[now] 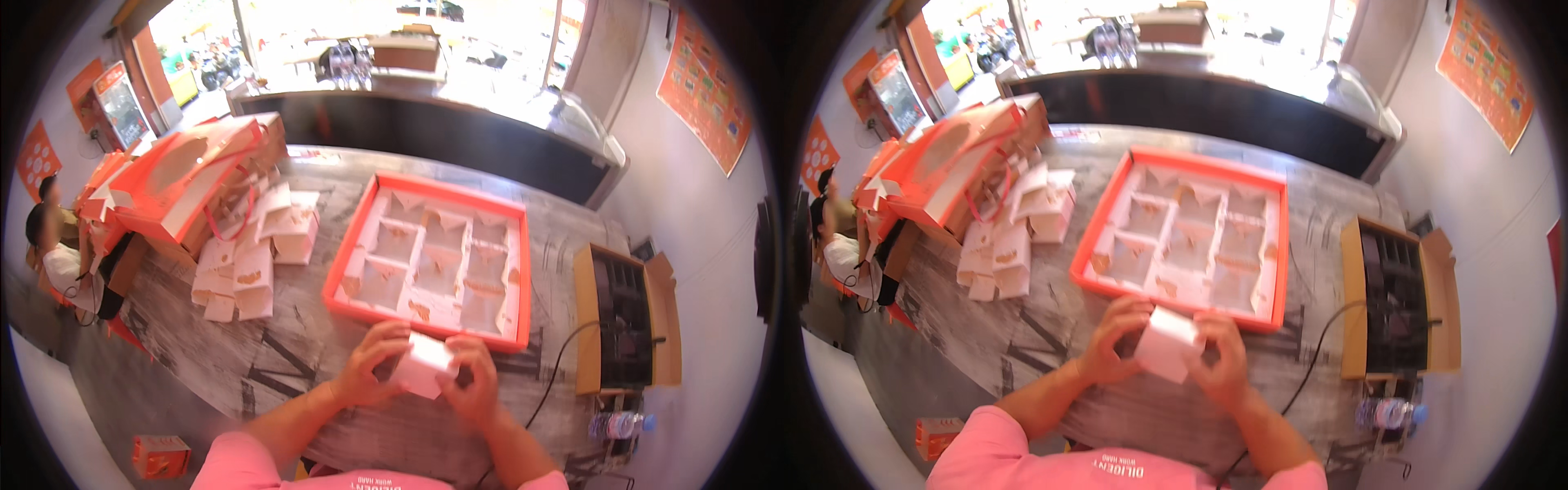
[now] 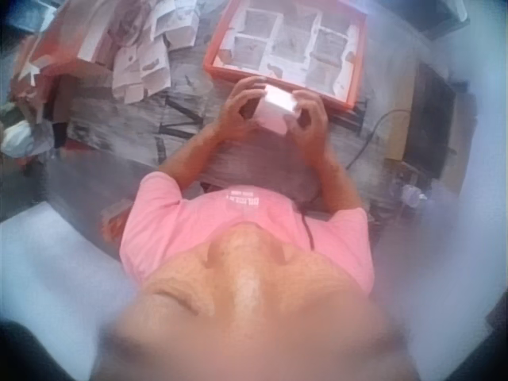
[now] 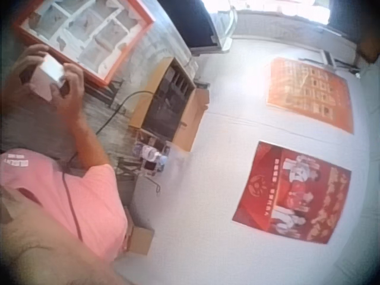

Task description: The person assembles a large red-bordered cardboard box by folding up the flaps and then places a white six-compartment insert and several small white pre-folded boxes into it.

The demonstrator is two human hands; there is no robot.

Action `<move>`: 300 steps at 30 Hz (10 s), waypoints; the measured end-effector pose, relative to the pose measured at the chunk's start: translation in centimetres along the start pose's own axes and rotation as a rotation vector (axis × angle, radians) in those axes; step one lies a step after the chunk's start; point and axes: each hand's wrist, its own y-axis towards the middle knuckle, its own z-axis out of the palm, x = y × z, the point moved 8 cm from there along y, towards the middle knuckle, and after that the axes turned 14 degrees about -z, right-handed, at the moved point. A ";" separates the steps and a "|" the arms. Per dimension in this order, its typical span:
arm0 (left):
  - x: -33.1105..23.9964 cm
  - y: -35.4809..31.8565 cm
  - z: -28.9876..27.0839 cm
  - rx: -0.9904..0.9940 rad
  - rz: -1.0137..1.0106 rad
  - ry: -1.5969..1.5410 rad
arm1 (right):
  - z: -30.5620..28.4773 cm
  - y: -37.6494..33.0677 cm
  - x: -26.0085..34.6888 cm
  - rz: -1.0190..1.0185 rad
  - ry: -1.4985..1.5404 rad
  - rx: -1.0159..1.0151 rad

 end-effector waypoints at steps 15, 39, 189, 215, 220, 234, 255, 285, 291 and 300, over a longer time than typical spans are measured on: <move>4.1 -2.3 1.6 0.118 -0.350 -0.499 | 1.9 -4.1 -2.6 0.293 0.569 -0.069; 0.6 -1.5 -0.4 -0.160 -0.101 0.120 | 2.1 -3.7 -2.5 0.408 0.468 -0.142; 4.0 -4.0 1.7 -0.020 -0.601 -0.462 | 3.4 -1.8 0.6 0.202 0.326 0.141; 3.5 -4.7 2.4 0.060 -0.735 -0.485 | 4.3 -2.6 0.9 0.312 0.607 0.011; 4.0 -4.9 2.6 0.069 -0.743 -0.543 | 3.6 -1.0 2.2 0.135 0.355 0.095; 5.0 -4.8 2.7 0.034 -0.640 -0.661 | 3.5 -0.4 3.0 0.070 0.250 0.180; 2.0 -3.0 0.2 -0.006 -0.364 -0.446 | 5.7 -5.9 -2.1 0.902 1.052 -0.086; 4.2 -4.1 1.6 0.072 -0.641 -0.449 | 2.3 -0.8 2.1 0.073 0.050 0.097; 3.2 -3.1 0.7 0.007 -0.524 -0.344 | 2.5 -1.3 1.4 0.076 0.105 0.096; 3.6 -3.5 0.9 0.067 -0.513 -0.545 | 2.9 -1.4 1.2 0.161 0.404 0.032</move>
